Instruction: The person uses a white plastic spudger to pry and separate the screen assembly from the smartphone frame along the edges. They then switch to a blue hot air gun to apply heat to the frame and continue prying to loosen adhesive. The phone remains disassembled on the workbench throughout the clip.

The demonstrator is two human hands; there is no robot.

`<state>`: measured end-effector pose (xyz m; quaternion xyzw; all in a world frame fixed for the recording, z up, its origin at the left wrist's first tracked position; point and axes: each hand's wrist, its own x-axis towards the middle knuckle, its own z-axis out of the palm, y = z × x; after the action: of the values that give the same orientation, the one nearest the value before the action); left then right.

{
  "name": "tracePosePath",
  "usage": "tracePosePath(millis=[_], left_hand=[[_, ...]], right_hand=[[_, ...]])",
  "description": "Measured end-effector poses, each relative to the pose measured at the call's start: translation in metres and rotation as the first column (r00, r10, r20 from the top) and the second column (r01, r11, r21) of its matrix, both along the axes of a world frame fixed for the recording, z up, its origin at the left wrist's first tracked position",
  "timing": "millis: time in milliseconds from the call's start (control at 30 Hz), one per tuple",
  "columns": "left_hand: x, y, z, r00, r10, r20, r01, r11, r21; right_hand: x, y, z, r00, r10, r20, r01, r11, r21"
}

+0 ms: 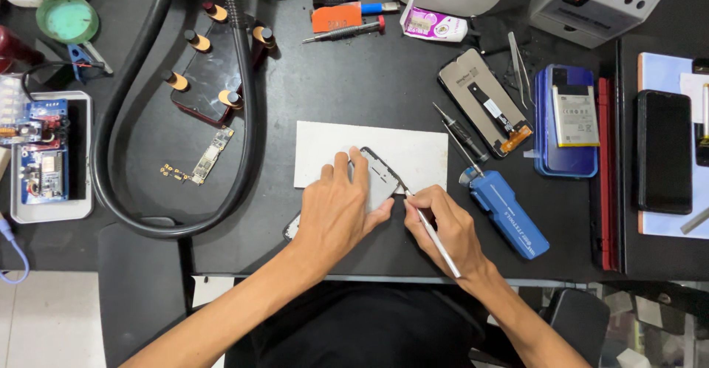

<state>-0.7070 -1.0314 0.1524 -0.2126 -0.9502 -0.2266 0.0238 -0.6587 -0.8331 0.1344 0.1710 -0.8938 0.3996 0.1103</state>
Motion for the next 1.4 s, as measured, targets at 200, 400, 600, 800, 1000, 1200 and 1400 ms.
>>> tracePosePath(millis=[200,400,600,800,1000,1200,1400], left_hand=[[-0.002,-0.001,-0.001,1.000,-0.006,-0.016,0.006,1.000,0.010],[0.000,-0.003,0.000,1.000,-0.012,-0.005,0.012,1.000,0.013],[-0.001,-0.001,0.000,1.000,-0.021,-0.002,0.021,1.000,0.009],[-0.001,-0.001,0.000,1.000,-0.012,-0.009,0.012,0.999,0.043],[0.000,0.000,0.001,1.000,-0.014,0.004,0.014,0.999,0.038],[0.000,0.001,0.002,1.000,-0.018,-0.011,0.018,0.999,0.038],[-0.002,0.001,0.002,1.000,-0.022,0.017,0.022,0.999,0.028]], right_hand=[[-0.005,0.003,0.000,0.997,0.048,-0.053,-0.047,0.999,0.015],[-0.004,0.004,0.000,1.000,0.024,0.015,-0.024,1.000,0.003],[-0.005,0.001,-0.002,0.997,0.025,-0.077,-0.025,1.000,0.008],[0.005,0.000,0.002,0.996,-0.064,0.070,0.067,0.997,-0.040],[0.003,0.002,0.003,0.999,-0.041,-0.018,0.041,0.999,-0.036],[0.001,0.003,0.005,1.000,-0.029,-0.006,0.029,0.999,-0.043],[-0.004,0.003,0.007,0.999,0.000,0.039,0.000,1.000,-0.012]])
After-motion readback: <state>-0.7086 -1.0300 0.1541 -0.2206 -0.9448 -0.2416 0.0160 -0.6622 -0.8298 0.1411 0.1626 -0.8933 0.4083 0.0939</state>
